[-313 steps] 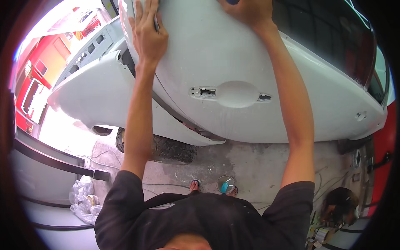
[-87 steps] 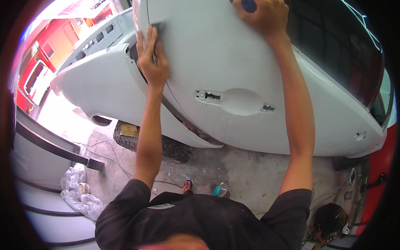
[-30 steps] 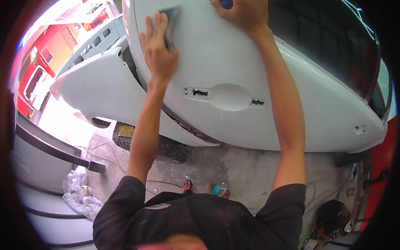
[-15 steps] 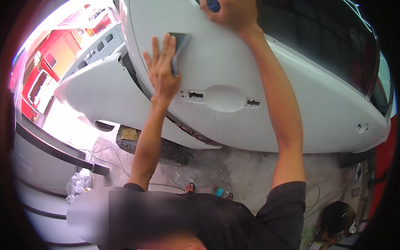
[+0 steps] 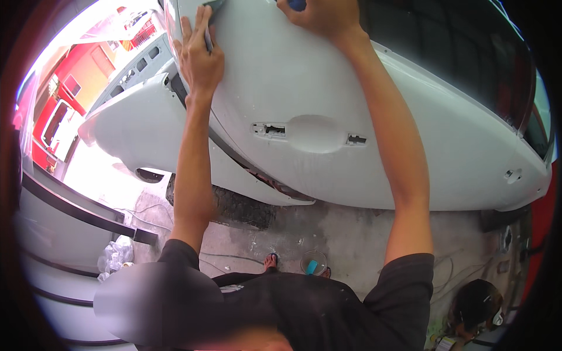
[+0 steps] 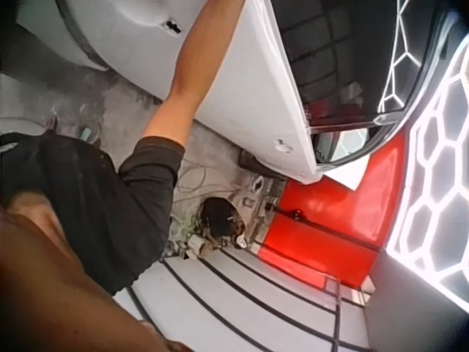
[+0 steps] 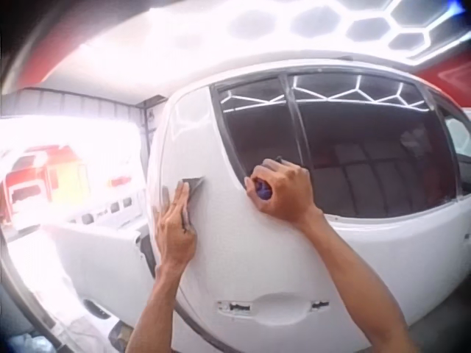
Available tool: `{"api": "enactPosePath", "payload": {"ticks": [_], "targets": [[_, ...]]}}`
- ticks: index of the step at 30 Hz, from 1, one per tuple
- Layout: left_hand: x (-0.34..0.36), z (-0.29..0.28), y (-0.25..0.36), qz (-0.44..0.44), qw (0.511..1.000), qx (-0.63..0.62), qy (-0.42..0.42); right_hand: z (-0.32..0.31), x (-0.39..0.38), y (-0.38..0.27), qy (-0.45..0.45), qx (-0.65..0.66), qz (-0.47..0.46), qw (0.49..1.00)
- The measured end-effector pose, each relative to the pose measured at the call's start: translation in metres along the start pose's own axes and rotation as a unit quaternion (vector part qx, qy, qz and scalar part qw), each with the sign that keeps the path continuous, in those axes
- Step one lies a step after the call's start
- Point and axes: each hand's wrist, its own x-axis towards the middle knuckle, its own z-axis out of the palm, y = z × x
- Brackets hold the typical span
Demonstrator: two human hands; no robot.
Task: Wet sanding the exterior body panels of a white pickup truck.
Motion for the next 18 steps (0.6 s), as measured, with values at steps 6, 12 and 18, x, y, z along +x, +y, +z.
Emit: {"api": "enactPosePath", "payload": {"ticks": [6,12,18], "targets": [[-0.086,0.008,0.052,-0.041,0.997,-0.062,0.006,-0.004,-0.004,0.004,0.002,-0.013,-0.003,1.000],[0.008,0.000,-0.006,-0.014,0.999,-0.036,-0.011,0.001,-0.002,0.002,-0.002,-0.013,0.002,1.000],[-0.091,0.005,0.030,-0.030,0.996,-0.071,0.035,-0.001,-0.004,0.002,-0.009,-0.022,0.002,1.000]]}}
